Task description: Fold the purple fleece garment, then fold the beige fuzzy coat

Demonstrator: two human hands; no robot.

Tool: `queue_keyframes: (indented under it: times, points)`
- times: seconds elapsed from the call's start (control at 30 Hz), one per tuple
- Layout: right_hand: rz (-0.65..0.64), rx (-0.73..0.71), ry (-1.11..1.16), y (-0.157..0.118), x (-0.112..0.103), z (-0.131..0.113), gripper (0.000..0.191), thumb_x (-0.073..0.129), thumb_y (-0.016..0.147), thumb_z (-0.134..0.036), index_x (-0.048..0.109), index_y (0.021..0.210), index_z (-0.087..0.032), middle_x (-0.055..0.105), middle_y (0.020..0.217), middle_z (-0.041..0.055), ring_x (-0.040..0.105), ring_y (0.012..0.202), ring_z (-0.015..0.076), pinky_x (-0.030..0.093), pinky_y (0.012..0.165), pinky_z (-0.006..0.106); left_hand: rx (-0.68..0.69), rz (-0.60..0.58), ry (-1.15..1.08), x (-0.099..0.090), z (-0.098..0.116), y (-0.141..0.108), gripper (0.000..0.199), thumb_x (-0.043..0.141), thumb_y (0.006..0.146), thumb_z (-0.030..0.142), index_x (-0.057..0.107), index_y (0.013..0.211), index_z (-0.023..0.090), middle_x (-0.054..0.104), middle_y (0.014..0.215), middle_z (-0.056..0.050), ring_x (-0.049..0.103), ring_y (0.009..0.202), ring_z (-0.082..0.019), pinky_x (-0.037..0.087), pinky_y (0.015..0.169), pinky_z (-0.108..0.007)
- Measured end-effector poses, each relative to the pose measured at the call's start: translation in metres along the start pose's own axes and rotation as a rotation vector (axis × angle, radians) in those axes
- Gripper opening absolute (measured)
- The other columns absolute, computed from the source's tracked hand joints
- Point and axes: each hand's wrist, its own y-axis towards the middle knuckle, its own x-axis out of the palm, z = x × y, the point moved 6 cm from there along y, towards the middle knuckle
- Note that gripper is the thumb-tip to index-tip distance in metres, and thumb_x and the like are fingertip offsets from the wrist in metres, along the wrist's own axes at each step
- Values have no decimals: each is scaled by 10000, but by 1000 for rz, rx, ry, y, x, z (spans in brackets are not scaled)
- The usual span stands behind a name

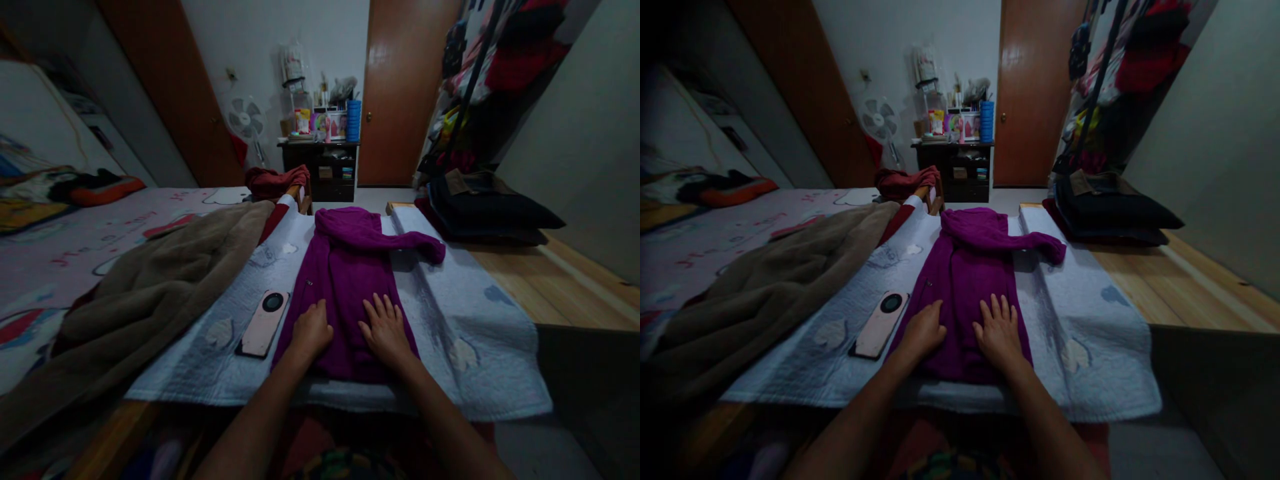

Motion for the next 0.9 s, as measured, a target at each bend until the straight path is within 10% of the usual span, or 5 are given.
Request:
queue_keyframes:
  times: [0.3, 0.57, 0.73, 0.9]
  points:
    - [-12, 2, 27, 0, -2, -2, 548, 414, 929, -426, 431, 1431, -207, 307, 1544, 121, 174, 1436, 332, 148, 1122, 542, 99, 179, -323, -36, 7, -2, 618, 511, 702, 136, 533, 1319, 97, 644, 1205, -118, 601, 1089, -211, 439, 990, -299]
    - [-12, 5, 29, 0, -1, 0, 550, 433, 924, -423, 433, 1429, -205, 311, 1542, 122, 177, 1435, 334, 135, 1128, 527, 170, 19, -277, 11, 11, -4, 469, 375, 939, 250, 451, 1374, 92, 604, 1256, -140, 576, 1146, -198, 413, 996, -285]
    - [-11, 3, 23, -1, -2, -1, 553, 437, 923, -424, 427, 1431, -205, 315, 1541, 119, 187, 1430, 336, 141, 1125, 524, 248, 19, -76, 6, 7, -8, 424, 439, 909, 217, 513, 1326, 198, 604, 1255, -105, 547, 1167, -234, 397, 1016, -359]
    - [4, 2, 35, -1, -1, -1, 552, 449, 919, -408, 430, 1427, -193, 335, 1529, 127, 186, 1432, 327, 143, 1127, 524, 354, 87, 38, 12, 2, -9, 521, 481, 898, 281, 413, 1414, 240, 371, 1523, -57, 252, 1420, -266, 140, 1167, -509]
